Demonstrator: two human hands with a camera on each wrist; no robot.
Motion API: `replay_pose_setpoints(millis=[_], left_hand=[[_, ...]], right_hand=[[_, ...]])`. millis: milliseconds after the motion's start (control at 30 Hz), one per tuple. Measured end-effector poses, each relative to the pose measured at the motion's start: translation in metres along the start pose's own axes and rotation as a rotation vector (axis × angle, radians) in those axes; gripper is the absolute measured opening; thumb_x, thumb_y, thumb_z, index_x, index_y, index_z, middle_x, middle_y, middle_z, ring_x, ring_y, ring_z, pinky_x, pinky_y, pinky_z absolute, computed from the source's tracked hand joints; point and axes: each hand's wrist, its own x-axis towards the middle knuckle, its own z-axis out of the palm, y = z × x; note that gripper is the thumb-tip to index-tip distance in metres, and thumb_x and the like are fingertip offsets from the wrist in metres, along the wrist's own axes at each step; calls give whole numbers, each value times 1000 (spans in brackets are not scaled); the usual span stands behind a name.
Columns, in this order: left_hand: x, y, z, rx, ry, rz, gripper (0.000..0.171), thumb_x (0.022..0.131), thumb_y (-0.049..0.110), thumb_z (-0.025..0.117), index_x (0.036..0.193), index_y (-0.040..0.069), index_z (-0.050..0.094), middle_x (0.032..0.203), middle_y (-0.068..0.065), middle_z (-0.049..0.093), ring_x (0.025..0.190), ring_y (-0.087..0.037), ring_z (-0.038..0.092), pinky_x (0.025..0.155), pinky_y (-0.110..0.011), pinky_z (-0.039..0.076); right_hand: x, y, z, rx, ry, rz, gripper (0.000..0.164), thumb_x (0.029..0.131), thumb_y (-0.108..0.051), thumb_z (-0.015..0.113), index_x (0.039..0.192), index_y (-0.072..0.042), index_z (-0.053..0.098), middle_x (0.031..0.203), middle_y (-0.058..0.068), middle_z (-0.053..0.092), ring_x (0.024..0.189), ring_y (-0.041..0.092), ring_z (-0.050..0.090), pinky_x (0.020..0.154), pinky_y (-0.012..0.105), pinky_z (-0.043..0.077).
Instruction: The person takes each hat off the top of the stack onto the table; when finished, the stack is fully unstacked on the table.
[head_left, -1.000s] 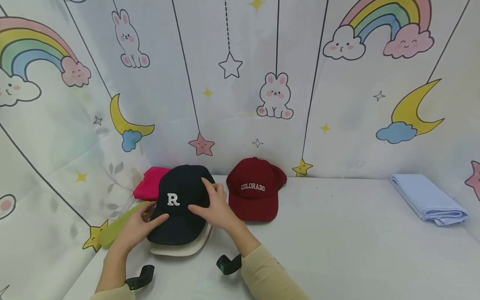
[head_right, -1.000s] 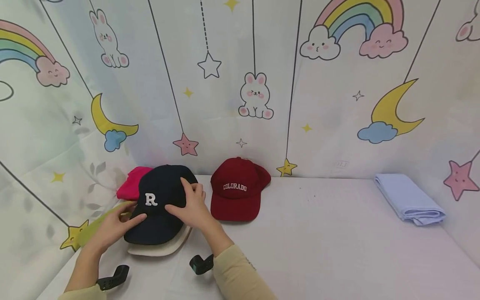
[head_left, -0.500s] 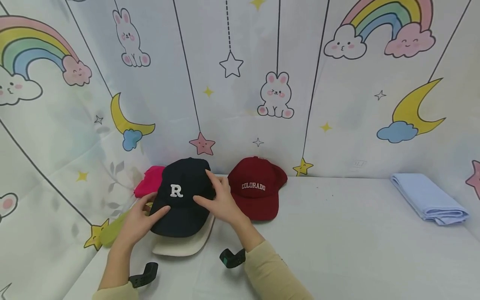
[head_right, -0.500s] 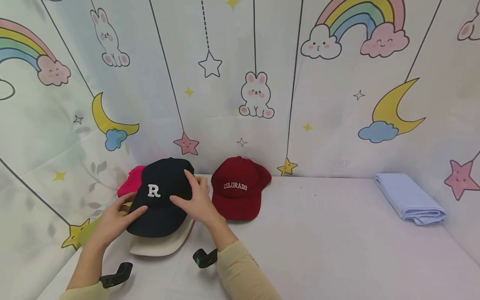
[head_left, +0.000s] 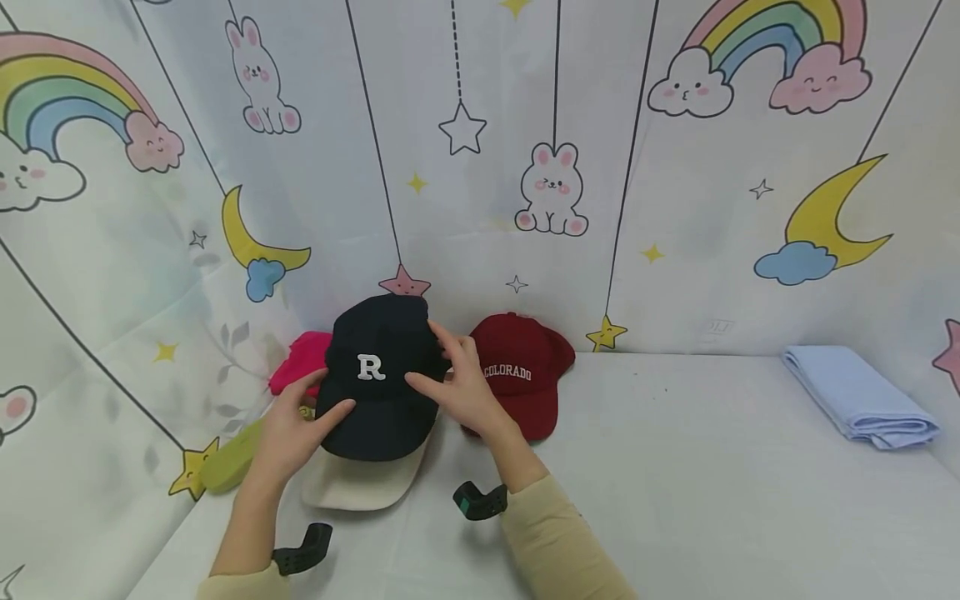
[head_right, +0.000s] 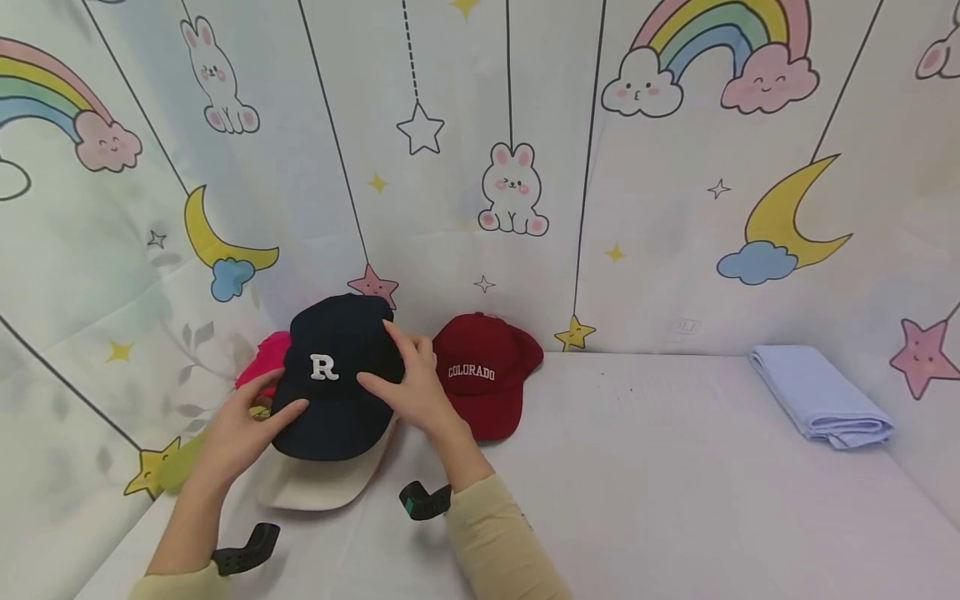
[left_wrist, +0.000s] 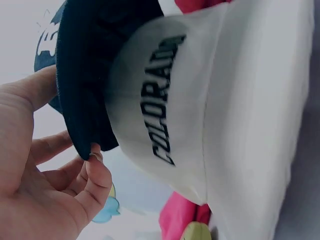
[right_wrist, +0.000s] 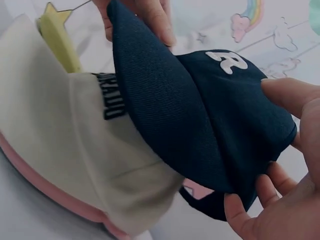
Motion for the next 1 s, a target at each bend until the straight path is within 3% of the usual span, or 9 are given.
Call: replay_pose_setpoints(millis=[400,633,767,1000], left_hand=[[2,33,24,-6,55,120,73,88,28,80,146,1,47,136,-20,53,102,-31,55,79,-38,55],[10,50,53,-54,15,149,76,87,27,81,148,2,45,136,-19,51,104,-32,59,87,-46,56],[16,65,72,-81,20,201,74,86,27,81,147,1,46,138,-19,52,104,-32,60,86,-46,57],[24,93,106,-151,34,295,70,87,25,81,144,0,51,134,-18,55,102,-31,57,84,-45,55]], right_hand=[[-1,1,-41,-74,43,-96,79,90,-21,75,158,-19,34,137,11,39,124,27,38,98,52,46],[-13,-1,-76,-165,81,-102,81,90,-21,77,158,-21,34,138,13,38,122,28,39,96,48,46],[-20,-2,-100,-185,106,-112,81,91,-18,77,159,-20,33,135,14,38,122,28,38,97,47,44],[-34,-3,-138,-226,162,-106,80,91,-13,76,158,-13,33,136,18,37,121,31,38,98,56,43]])
